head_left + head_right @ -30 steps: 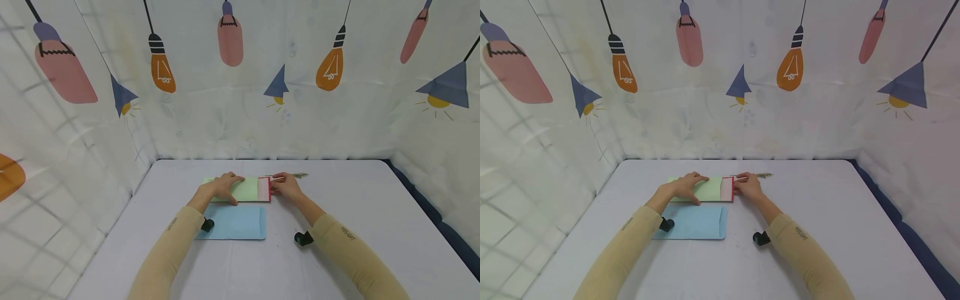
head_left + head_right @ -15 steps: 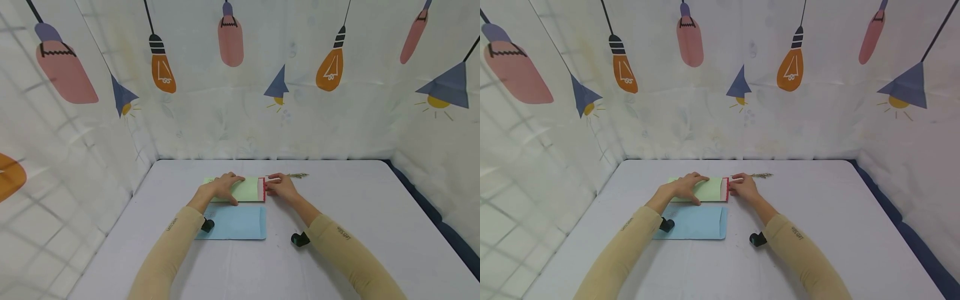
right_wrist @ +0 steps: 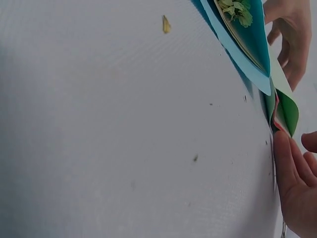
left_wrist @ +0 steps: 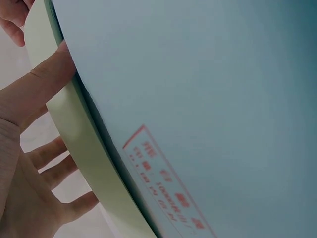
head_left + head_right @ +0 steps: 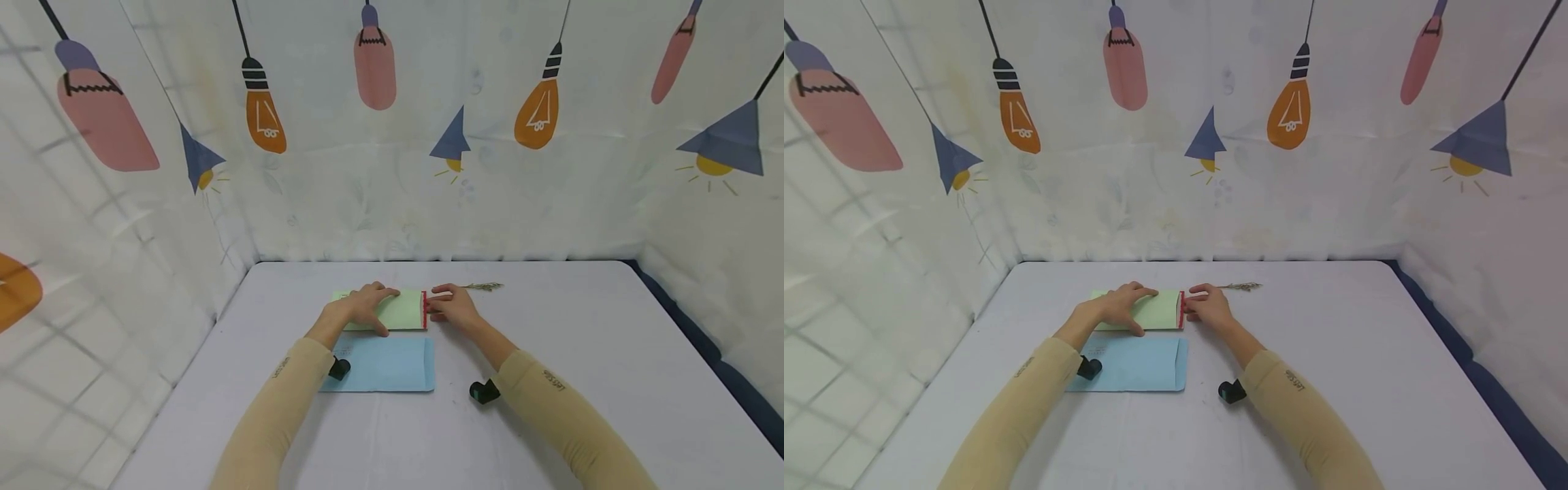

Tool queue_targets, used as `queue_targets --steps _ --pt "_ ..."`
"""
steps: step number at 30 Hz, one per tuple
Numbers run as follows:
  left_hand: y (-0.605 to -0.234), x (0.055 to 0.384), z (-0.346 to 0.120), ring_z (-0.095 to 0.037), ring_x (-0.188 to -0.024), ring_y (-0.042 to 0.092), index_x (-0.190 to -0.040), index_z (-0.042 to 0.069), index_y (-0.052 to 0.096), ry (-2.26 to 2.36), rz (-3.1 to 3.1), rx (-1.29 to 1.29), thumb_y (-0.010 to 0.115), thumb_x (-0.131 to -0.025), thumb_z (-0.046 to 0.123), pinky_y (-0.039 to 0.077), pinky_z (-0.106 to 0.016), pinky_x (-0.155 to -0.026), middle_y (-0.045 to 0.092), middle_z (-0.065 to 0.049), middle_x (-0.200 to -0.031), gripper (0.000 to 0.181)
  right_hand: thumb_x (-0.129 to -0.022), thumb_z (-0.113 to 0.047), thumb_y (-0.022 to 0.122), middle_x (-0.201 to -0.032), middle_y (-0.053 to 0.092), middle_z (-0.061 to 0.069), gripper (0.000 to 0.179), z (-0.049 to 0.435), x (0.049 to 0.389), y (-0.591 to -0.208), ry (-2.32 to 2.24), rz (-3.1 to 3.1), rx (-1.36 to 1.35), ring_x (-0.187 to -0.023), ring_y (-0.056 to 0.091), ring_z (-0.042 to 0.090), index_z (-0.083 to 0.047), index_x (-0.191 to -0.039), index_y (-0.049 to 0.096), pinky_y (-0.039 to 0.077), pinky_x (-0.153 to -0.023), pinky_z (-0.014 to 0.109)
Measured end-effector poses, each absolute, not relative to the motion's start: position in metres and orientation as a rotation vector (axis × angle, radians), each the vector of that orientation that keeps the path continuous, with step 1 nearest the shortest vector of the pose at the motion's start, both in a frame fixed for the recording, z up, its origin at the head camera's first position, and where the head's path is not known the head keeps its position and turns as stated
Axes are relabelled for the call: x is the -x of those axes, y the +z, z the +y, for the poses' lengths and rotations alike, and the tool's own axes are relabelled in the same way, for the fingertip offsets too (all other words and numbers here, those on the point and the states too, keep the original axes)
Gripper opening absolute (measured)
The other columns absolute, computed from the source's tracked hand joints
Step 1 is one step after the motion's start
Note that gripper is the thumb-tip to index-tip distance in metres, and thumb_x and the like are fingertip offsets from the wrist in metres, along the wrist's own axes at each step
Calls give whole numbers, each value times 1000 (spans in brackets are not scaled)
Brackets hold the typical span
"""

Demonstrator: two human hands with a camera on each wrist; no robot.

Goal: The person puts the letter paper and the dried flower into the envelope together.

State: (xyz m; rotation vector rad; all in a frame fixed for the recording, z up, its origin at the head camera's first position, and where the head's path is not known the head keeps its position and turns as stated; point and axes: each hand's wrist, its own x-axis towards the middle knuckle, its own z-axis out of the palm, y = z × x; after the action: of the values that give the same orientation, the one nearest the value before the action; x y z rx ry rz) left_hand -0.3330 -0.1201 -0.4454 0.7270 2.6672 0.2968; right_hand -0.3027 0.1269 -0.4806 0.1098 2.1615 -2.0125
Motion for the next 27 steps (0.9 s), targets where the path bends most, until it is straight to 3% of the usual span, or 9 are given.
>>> queue_targets --steps 17,27 --pt "-444 333 -121 -33 -136 41 -158 25 42 284 2671 -740 89 -80 42 36 -62 -107 41 -12 -152 92 -99 0 64 -116 71 22 37 119 304 -482 -1975 2178 -56 -91 73 22 5 -134 55 60 -75 36" --pt "-445 332 -123 -34 -137 40 -157 26 42 311 2672 -734 89 -80 42 36 -62 -107 39 -11 -154 92 -102 -7 63 -129 65 24 40 128 303 -481 -1882 2173 71 -108 69 32 4 -139 52 59 -85 42"
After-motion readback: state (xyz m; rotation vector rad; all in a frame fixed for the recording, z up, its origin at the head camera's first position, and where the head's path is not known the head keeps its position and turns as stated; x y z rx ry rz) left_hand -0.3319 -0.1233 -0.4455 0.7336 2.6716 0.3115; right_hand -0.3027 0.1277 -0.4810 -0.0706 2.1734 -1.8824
